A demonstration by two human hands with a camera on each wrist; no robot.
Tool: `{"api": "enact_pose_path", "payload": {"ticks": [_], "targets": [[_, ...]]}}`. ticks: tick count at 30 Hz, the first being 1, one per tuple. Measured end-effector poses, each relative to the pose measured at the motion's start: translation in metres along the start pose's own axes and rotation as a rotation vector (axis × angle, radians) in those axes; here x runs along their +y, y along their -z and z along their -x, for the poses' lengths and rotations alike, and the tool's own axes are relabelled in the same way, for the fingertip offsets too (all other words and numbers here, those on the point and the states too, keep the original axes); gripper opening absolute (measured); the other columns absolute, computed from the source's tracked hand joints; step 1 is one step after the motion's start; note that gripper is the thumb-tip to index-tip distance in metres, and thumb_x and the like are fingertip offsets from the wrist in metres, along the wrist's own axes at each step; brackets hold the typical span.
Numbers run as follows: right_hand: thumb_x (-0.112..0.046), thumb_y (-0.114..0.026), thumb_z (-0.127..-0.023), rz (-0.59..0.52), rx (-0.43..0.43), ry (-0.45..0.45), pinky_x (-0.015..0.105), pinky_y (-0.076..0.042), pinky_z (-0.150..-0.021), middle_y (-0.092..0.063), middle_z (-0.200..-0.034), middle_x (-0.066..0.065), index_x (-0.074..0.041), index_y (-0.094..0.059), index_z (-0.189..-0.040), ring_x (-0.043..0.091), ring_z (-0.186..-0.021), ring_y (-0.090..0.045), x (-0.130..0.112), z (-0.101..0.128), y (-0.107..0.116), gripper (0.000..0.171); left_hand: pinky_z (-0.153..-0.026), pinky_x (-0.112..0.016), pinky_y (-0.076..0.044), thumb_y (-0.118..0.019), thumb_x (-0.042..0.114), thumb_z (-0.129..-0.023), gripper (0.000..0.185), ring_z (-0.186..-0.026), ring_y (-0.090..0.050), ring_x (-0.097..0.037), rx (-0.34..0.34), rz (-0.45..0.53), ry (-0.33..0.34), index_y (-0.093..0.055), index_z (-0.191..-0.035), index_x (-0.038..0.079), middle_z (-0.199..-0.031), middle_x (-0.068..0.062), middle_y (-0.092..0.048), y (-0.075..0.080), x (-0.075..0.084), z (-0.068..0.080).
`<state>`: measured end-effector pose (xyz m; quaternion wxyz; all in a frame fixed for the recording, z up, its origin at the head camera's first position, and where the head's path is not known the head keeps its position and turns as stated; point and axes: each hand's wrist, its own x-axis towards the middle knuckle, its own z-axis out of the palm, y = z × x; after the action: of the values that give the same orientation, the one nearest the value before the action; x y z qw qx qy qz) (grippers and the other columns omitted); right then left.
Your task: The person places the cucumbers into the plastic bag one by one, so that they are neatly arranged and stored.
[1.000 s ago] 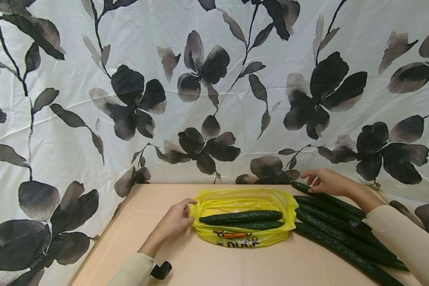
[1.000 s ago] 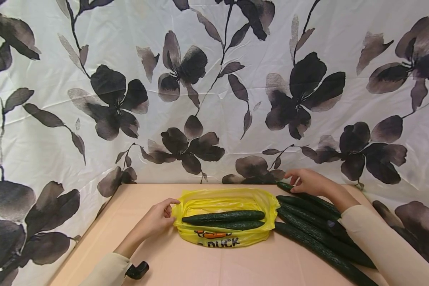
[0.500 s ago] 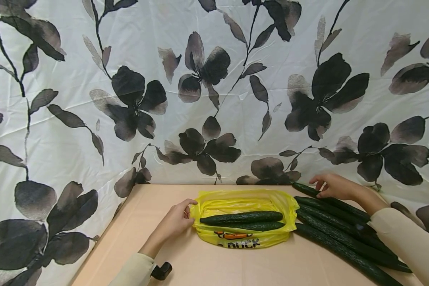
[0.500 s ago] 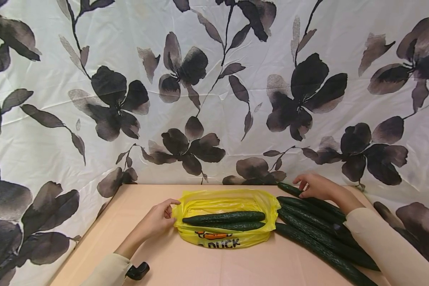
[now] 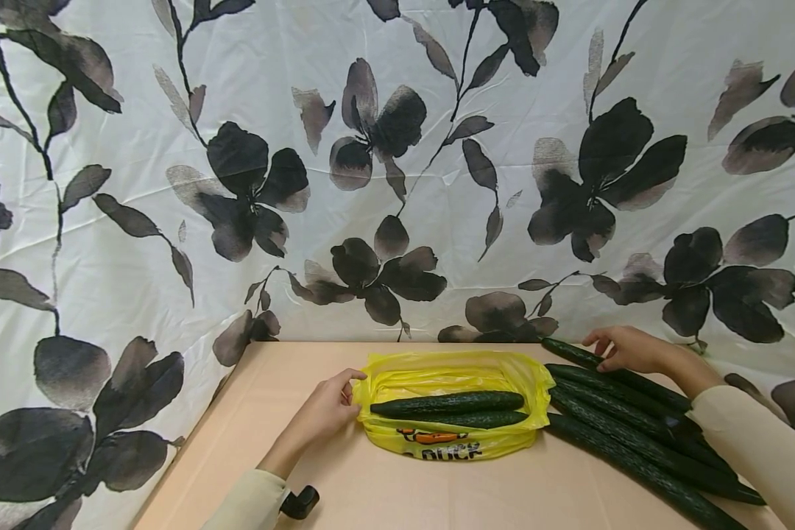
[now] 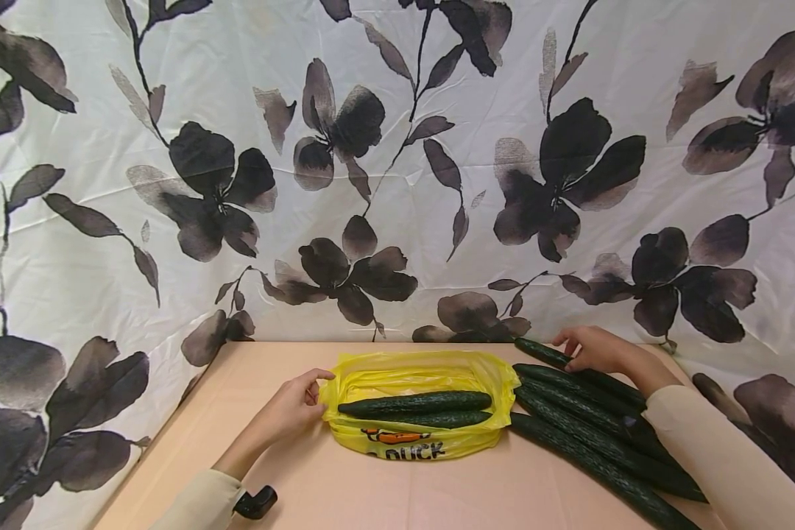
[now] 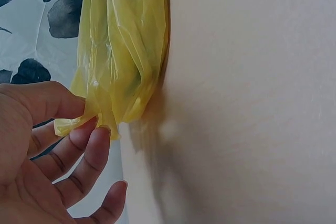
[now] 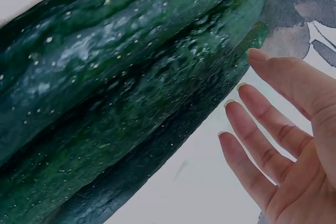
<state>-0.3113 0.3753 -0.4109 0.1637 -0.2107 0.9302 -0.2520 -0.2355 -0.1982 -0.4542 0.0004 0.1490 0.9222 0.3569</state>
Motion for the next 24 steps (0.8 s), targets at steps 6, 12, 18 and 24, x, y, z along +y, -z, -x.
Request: {"api": "enact_pose_path", "payload": {"ticks": [6, 12, 18, 24], "targets": [[-0.008, -0.078, -0.086, -0.019, -0.007, -0.012, 0.042, -0.059, -0.076, -0.065, -0.114, 0.024, 0.01, -0.053, -0.136, 0.033, -0.096, -0.068, 0.0024, 0.0012, -0.0014, 0.058, -0.063, -0.026, -0.044, -0.074, -0.005, -0.08, 0.052, -0.073, -0.051, -0.015, 0.001, 0.004, 0.01, -0.062, -0.129, 0.006, -0.082, -0.003, -0.054, 0.0004, 0.0004, 0.0008], [-0.005, -0.077, -0.085, -0.025, 0.003, -0.004, 0.041, -0.058, -0.075, -0.064, -0.114, 0.026, 0.011, -0.052, -0.137, 0.032, -0.095, -0.068, 0.0025, 0.003, -0.0031, 0.059, -0.062, -0.026, -0.043, -0.073, -0.005, -0.08, 0.052, -0.072, -0.051, -0.014, -0.001, 0.005, 0.005, -0.061, -0.129, 0.006, -0.082, -0.003, -0.054, 0.0006, 0.0001, 0.0012], [-0.003, -0.077, -0.085, -0.051, -0.001, -0.009, 0.041, -0.058, -0.075, -0.062, -0.115, 0.028, 0.012, -0.051, -0.137, 0.035, -0.097, -0.068, 0.0051, 0.0056, -0.0038, 0.06, -0.062, -0.026, -0.043, -0.073, -0.005, -0.08, 0.052, -0.072, -0.051, -0.014, 0.0, 0.014, -0.005, -0.061, -0.129, 0.006, -0.082, -0.004, -0.055, 0.0006, -0.0007, 0.0016], [-0.002, -0.077, -0.084, -0.057, -0.004, -0.021, 0.042, -0.058, -0.075, -0.061, -0.116, 0.028, 0.012, -0.051, -0.137, 0.036, -0.097, -0.068, 0.008, 0.0068, -0.0035, 0.06, -0.063, -0.026, -0.044, -0.073, -0.005, -0.08, 0.052, -0.072, -0.051, -0.015, -0.003, 0.018, -0.005, -0.061, -0.129, 0.006, -0.082, -0.004, -0.055, -0.0004, -0.001, 0.0021]]}}
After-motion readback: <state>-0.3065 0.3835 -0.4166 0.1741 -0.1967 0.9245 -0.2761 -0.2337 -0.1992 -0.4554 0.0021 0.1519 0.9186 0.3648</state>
